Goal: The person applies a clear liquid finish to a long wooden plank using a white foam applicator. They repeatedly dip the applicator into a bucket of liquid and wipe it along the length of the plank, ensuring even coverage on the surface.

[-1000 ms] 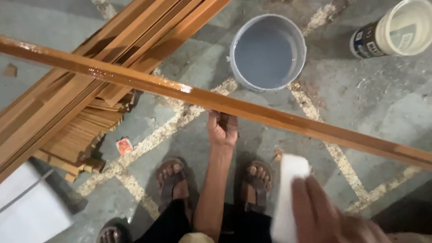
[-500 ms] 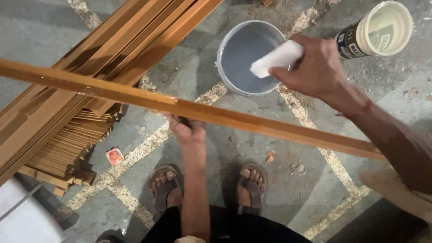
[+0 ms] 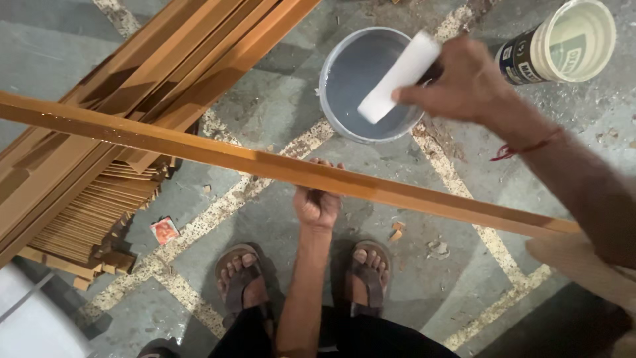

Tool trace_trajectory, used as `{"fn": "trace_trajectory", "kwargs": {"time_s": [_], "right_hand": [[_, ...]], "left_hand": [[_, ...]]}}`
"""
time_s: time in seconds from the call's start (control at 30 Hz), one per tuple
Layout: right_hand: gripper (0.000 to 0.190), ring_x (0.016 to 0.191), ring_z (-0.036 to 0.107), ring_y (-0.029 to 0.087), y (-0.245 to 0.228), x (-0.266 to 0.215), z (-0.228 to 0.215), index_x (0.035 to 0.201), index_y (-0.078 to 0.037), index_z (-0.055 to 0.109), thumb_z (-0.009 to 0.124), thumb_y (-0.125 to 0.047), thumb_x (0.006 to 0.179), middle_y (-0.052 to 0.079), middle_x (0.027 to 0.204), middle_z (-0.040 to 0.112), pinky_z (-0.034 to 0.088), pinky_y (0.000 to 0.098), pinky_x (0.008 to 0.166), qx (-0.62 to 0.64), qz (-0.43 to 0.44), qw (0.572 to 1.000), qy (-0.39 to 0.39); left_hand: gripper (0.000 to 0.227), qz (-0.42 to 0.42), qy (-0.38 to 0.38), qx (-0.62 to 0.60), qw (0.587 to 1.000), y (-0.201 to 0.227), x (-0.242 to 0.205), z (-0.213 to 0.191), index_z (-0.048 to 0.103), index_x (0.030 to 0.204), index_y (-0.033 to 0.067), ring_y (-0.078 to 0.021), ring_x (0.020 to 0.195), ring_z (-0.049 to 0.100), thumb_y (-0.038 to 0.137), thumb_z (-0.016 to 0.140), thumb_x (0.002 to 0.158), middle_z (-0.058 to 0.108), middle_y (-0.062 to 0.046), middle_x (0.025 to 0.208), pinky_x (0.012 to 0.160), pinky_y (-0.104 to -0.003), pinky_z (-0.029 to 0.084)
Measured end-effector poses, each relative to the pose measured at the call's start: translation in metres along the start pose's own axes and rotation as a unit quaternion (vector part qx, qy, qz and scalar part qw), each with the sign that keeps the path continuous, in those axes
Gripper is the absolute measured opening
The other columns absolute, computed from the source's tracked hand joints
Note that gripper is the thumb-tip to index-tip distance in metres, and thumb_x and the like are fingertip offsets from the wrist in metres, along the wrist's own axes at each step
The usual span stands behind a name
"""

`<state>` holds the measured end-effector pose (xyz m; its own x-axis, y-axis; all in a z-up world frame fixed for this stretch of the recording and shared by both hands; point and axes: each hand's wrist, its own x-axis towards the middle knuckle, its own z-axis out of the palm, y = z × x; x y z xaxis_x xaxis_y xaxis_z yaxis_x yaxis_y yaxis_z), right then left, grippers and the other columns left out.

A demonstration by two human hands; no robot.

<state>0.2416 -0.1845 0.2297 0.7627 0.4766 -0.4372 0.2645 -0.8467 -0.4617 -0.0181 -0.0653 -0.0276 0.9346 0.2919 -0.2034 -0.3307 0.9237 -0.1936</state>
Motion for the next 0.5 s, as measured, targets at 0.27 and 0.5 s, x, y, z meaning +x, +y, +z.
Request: {"fn": "trace_trajectory", "kwargs": {"time_s": [0.27, 0.5], "right_hand": [[0.025, 0.050, 0.048, 0.009, 0.049, -0.004, -0.021, 0.103, 0.015, 0.067, 0.069, -0.008, 0.096, 0.016, 0.075, 0.068, 0.032, 0.0240, 0.039, 0.454, 0.081, 0.885, -0.066], [0.021, 0.046, 0.047, 0.013, 0.096, -0.011, 0.004, 0.091, 0.015, 0.066, 0.066, -0.006, 0.093, 0.014, 0.065, 0.059, 0.030, 0.0282, 0.037, 0.403, 0.166, 0.897, -0.076]], "left_hand": [[0.046, -0.030, -0.004, -0.018, 0.999, 0.009, -0.008, -0.032, 0.067, 0.130, 0.0040, -0.0313, 0.132, 0.062, 0.014, 0.083, 0.088, 0.067, -0.015, 0.138, 0.116, -0.050, 0.051], [0.036, 0.023, 0.046, 0.020, 0.998, 0.005, -0.001, -0.010, 0.069, 0.128, 0.0073, -0.0270, 0.126, 0.066, 0.018, 0.082, 0.095, 0.070, -0.008, 0.130, 0.118, -0.047, 0.054]]}}
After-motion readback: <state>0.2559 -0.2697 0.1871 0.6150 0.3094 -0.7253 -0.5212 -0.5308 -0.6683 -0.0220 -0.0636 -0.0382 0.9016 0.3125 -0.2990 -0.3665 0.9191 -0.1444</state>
